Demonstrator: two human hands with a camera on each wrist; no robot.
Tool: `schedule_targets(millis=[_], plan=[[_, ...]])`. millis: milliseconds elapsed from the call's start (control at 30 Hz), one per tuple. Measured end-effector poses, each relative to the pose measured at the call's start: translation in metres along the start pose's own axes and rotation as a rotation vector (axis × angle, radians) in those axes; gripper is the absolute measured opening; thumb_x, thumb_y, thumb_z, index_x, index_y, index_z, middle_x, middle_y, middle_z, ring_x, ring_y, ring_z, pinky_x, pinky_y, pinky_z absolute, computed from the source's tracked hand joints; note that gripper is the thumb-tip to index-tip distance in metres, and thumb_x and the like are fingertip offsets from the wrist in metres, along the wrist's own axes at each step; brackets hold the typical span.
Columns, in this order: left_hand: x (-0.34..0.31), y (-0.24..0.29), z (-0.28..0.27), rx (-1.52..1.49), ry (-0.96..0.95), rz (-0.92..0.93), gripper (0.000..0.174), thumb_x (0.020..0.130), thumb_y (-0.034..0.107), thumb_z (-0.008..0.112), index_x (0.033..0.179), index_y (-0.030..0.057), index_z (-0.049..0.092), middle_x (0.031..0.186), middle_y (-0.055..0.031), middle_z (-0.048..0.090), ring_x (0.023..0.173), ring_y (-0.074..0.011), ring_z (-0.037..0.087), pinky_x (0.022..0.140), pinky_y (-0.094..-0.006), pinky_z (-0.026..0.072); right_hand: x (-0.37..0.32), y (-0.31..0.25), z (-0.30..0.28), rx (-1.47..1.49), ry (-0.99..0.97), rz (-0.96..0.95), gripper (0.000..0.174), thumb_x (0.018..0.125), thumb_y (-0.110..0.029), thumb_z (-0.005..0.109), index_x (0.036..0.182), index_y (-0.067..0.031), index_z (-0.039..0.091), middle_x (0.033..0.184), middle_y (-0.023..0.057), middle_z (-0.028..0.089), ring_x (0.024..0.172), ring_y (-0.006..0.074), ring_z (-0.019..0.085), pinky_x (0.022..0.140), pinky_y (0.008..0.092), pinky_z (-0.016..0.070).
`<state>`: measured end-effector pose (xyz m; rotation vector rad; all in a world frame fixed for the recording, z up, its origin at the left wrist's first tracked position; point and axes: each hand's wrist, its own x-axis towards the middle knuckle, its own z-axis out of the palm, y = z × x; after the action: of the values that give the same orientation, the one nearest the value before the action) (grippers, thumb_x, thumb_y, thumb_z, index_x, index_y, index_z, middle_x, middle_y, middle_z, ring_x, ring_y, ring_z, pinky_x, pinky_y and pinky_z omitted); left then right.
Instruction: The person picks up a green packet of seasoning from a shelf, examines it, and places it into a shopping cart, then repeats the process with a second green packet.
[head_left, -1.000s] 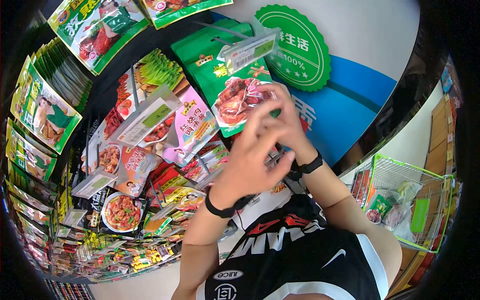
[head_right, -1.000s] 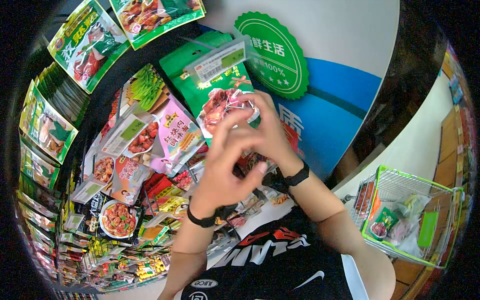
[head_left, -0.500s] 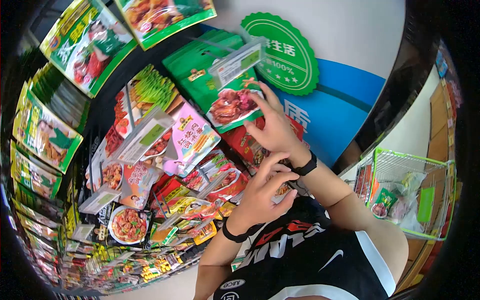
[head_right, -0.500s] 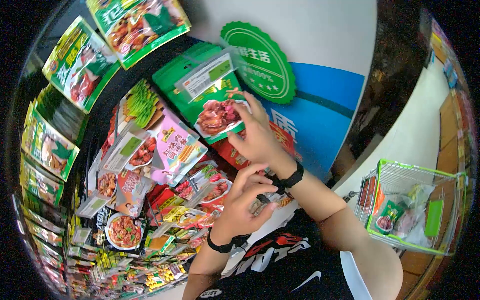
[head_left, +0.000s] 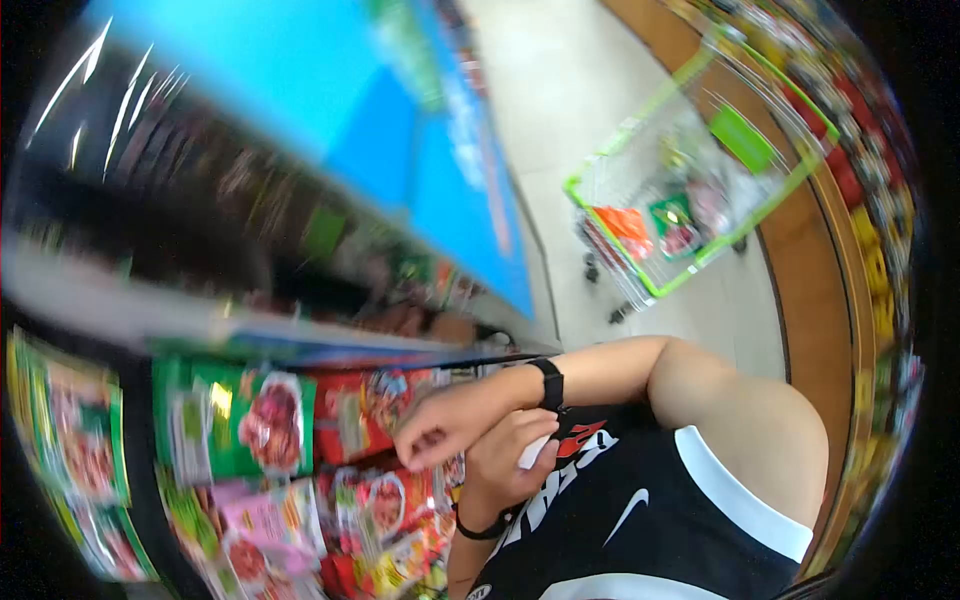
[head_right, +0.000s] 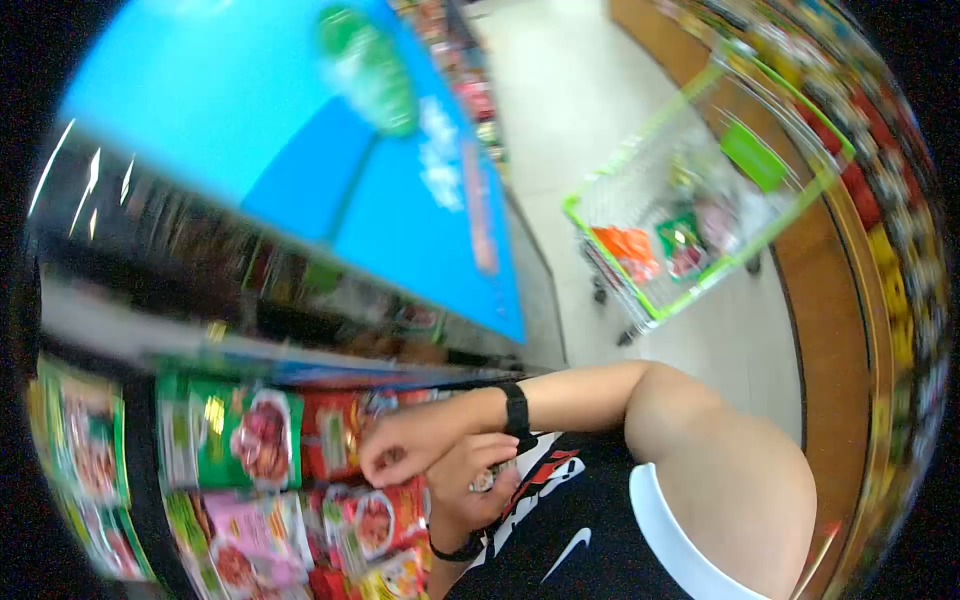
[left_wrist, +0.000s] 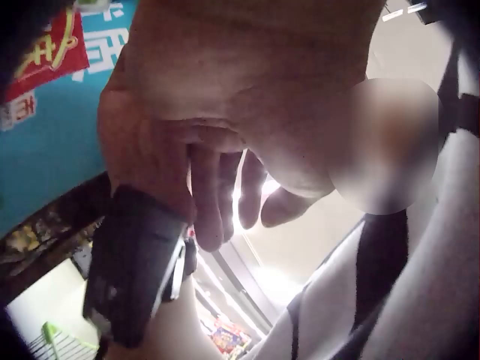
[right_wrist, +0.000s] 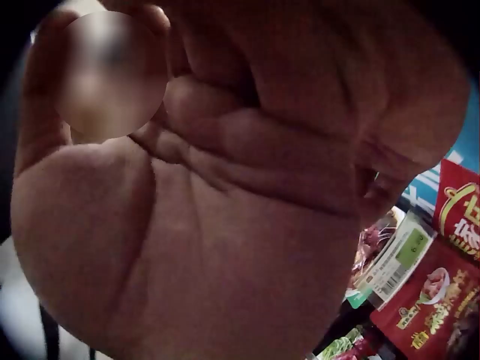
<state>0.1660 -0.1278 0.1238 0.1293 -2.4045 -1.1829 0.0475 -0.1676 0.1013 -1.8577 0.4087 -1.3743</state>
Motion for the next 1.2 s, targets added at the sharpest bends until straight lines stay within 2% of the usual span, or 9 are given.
schedule_targets(millis=[133,267,567,767,900,967,1033,1167,1200], plan=[[0.026,0.004,0.022,-0.075,-0.541,0.163,0.035,0.084,-0.007,0.067,0.118,-0.0001,0.068,0.121,-0.016,0.067,0.108,-0.0307,0.068,0.094,-0.0378,0.0537,-0.056,-0.026,-0.008,0.108,-0.12,0.052,0.022,0.098,-0.021,0.066,0.099,0.0003,0.068,0.087,0.013,0.07,0.078,0.0248,0.066,0.067,0.0367,0.0513],[0.052,-0.004,0.065,-0.335,-0.736,-0.009,0.049,0.087,-0.011,0.058,0.134,-0.0011,0.057,0.13,-0.0203,0.061,0.121,-0.0368,0.06,0.105,-0.039,0.0464,-0.121,-0.044,-0.029,0.115,-0.009,0.035,0.024,0.1,-0.022,0.063,0.103,0.001,0.07,0.09,0.0149,0.072,0.081,0.0274,0.069,0.069,0.0376,0.0528],[0.183,0.019,0.196,-0.21,-0.829,-0.17,0.039,0.088,-0.002,0.063,0.128,-0.0045,0.061,0.128,-0.0209,0.065,0.121,-0.0357,0.062,0.106,-0.0411,0.046,-0.264,-0.101,-0.159,0.046,0.088,0.171,0.026,0.101,-0.023,0.061,0.107,0.0008,0.069,0.092,0.0155,0.073,0.082,0.0283,0.07,0.071,0.0375,0.0543],[0.282,0.019,0.307,0.034,-0.833,-0.206,0.044,0.088,0.013,0.073,0.129,0.0003,0.061,0.13,-0.0198,0.063,0.119,-0.0382,0.06,0.103,-0.046,0.0447,-0.418,-0.058,-0.278,0.236,0.479,0.319,0.021,0.096,-0.021,0.067,0.1,-0.0011,0.072,0.087,0.0059,0.074,0.077,0.0136,0.068,0.067,0.0325,0.0539],[0.311,0.013,0.34,0.026,-0.917,-0.306,0.048,0.09,0.019,0.072,0.132,0.0,0.058,0.131,-0.0204,0.061,0.121,-0.0387,0.058,0.104,-0.0448,0.0434,-0.55,0.006,-0.357,-0.17,1.043,0.766,0.024,0.088,-0.022,0.064,0.09,-0.0006,0.072,0.081,0.0106,0.073,0.073,0.0174,0.067,0.066,0.0357,0.0541],[0.317,0.008,0.347,0.027,-0.914,-0.384,0.048,0.091,0.02,0.071,0.133,0.0001,0.058,0.131,-0.0205,0.061,0.12,-0.0392,0.058,0.104,-0.0444,0.0432,-0.623,0.053,-0.388,-0.365,1.026,1.157,0.032,0.086,-0.031,0.064,0.088,-0.001,0.073,0.086,0.0168,0.074,0.076,0.0276,0.07,0.069,0.0412,0.0552],[0.325,0.004,0.357,0.028,-0.896,-0.45,0.048,0.092,0.022,0.069,0.133,0.0006,0.057,0.131,-0.0203,0.061,0.121,-0.0394,0.057,0.104,-0.0444,0.0431,-0.676,0.072,-0.397,-0.517,1.073,1.261,0.031,0.08,-0.027,0.068,0.08,0.0041,0.069,0.077,0.0213,0.07,0.069,0.0302,0.069,0.062,0.0437,0.0528],[0.331,-0.005,0.364,0.063,-0.878,-0.566,0.047,0.092,0.022,0.068,0.133,0.0017,0.057,0.131,-0.0212,0.061,0.121,-0.0402,0.057,0.104,-0.0454,0.0437,-0.777,0.134,-0.372,-0.569,1.035,1.697,0.04,0.078,-0.039,0.068,0.086,-0.0003,0.075,0.085,0.0206,0.074,0.083,0.0373,0.072,0.074,0.0471,0.0556],[0.33,-0.006,0.363,0.083,-0.86,-0.586,0.046,0.092,0.022,0.068,0.133,0.0017,0.057,0.13,-0.0213,0.061,0.121,-0.0404,0.057,0.104,-0.0455,0.0438,-0.782,0.119,-0.361,-0.396,1.024,1.783,0.044,0.079,-0.042,0.066,0.088,-0.0007,0.075,0.087,0.0203,0.074,0.085,0.0384,0.072,0.076,0.0463,0.056]])
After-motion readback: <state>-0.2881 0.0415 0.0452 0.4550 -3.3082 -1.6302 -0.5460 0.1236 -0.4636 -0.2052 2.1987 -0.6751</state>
